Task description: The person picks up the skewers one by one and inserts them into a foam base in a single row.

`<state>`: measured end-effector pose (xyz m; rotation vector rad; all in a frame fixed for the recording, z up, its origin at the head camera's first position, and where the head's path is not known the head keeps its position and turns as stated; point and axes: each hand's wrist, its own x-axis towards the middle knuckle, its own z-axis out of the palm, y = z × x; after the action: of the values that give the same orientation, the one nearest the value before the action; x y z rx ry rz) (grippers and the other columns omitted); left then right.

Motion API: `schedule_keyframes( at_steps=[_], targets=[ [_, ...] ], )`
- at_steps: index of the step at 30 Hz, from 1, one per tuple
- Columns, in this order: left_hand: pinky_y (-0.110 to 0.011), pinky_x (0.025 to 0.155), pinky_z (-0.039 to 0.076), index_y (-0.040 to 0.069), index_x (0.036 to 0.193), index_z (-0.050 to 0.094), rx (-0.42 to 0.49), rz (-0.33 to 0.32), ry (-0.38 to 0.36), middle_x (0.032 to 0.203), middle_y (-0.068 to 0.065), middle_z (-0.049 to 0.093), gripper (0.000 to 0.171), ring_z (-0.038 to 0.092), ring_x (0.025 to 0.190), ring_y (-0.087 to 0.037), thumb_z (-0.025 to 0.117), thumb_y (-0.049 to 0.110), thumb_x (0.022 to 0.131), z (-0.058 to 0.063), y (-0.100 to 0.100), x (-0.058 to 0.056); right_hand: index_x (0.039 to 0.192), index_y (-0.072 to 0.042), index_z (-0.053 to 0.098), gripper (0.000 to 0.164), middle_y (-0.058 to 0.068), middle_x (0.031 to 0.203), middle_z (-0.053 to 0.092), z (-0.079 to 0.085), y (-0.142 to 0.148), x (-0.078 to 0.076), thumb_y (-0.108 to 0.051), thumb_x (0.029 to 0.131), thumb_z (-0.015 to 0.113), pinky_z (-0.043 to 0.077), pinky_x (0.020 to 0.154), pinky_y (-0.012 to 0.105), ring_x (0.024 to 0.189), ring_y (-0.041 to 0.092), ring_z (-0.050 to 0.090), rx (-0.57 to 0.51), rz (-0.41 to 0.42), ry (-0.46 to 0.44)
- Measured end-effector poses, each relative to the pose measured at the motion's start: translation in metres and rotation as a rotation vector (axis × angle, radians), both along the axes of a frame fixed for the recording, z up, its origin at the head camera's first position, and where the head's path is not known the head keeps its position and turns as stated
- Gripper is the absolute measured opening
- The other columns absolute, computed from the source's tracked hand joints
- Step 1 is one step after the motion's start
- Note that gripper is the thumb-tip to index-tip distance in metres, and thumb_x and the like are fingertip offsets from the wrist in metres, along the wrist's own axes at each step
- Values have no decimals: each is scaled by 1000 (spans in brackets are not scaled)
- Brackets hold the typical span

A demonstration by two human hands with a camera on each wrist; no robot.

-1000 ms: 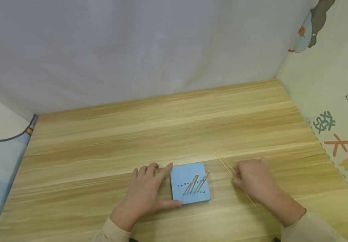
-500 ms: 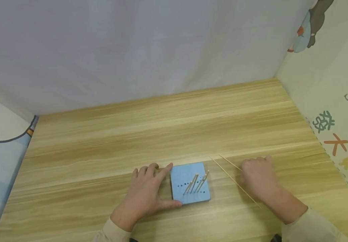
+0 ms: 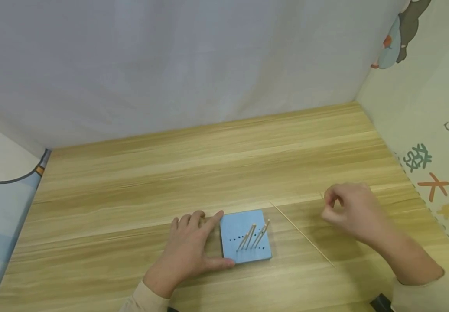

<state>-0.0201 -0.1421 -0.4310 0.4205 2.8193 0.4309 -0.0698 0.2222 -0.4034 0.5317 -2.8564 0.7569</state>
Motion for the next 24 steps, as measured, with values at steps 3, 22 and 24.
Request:
schedule_keyframes(
  at_steps=[3,22,24],
  targets=[
    [-79,111,36,27,160,45,-6,-1,1,146,-22,54,112,53,132,-50,81,80,68,0,0,0,76,-17,63,31,-12,73,54,17,2,4,12,67,68,34,73,24,72,5,39,-254,75,103],
    [-77,112,36,28,160,45,-10,0,-9,147,-21,53,112,52,133,-49,80,81,68,-1,0,-1,87,-6,65,29,-1,83,65,5,-57,21,14,65,65,39,77,23,82,9,50,-679,515,251],
    [-76,113,36,28,160,45,-9,1,-4,147,-21,53,111,52,133,-49,80,81,68,-1,-1,0,88,-10,66,31,-2,83,67,-1,-66,24,11,66,68,38,78,24,81,9,50,-646,509,233]
  ],
)
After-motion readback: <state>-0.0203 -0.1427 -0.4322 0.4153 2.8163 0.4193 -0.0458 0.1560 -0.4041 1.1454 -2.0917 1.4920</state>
